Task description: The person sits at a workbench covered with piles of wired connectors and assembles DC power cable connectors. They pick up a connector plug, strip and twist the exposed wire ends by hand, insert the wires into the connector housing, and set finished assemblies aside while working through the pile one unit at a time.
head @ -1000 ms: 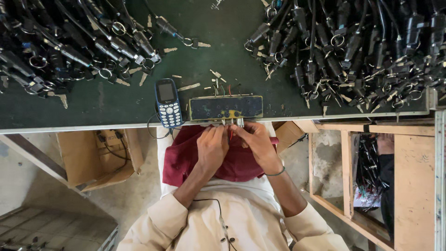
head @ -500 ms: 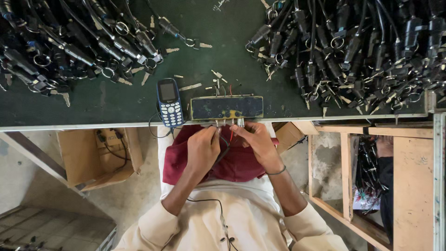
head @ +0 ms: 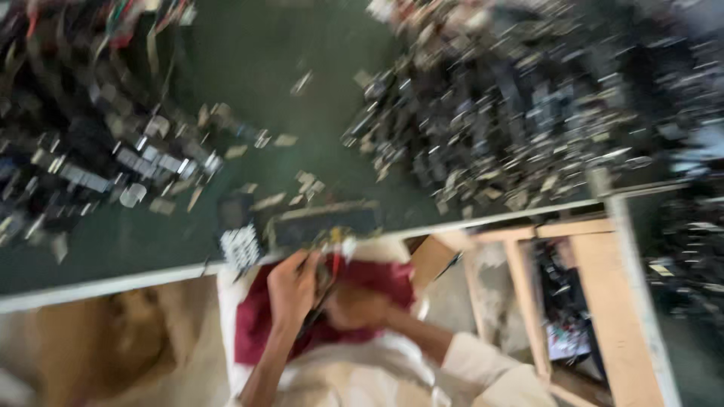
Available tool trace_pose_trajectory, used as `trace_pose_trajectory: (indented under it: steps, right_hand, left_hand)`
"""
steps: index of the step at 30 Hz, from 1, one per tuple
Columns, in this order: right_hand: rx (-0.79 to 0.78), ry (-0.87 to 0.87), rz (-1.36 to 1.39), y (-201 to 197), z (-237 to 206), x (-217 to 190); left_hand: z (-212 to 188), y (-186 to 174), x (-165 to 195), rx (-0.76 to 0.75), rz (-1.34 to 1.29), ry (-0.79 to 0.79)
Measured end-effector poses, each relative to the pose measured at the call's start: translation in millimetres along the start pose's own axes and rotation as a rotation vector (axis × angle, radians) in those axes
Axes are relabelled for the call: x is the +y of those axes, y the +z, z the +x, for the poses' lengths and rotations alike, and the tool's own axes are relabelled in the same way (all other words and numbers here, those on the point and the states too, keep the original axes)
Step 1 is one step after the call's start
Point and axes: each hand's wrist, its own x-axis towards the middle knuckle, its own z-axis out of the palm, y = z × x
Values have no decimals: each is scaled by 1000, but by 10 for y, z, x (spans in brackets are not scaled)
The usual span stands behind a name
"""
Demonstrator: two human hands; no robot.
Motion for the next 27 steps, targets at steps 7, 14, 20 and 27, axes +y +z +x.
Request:
trace_pose_trajectory:
  steps: [7, 14, 20, 27]
  right_hand:
    - [158, -132, -142, -117, 5, -135]
    - [114, 263, -89, -357, -671, -151]
    - [110, 792, 595, -89, -878, -29]
    - [-18, 648, 900, -222, -1078, 156]
  left_hand:
    - [111, 18, 22, -58, -204, -2]
    - [161, -219, 202, -137, 218, 11]
    - [-431, -234, 263, -80, 609, 1154]
    - [-409, 21, -60, -495, 948, 1159]
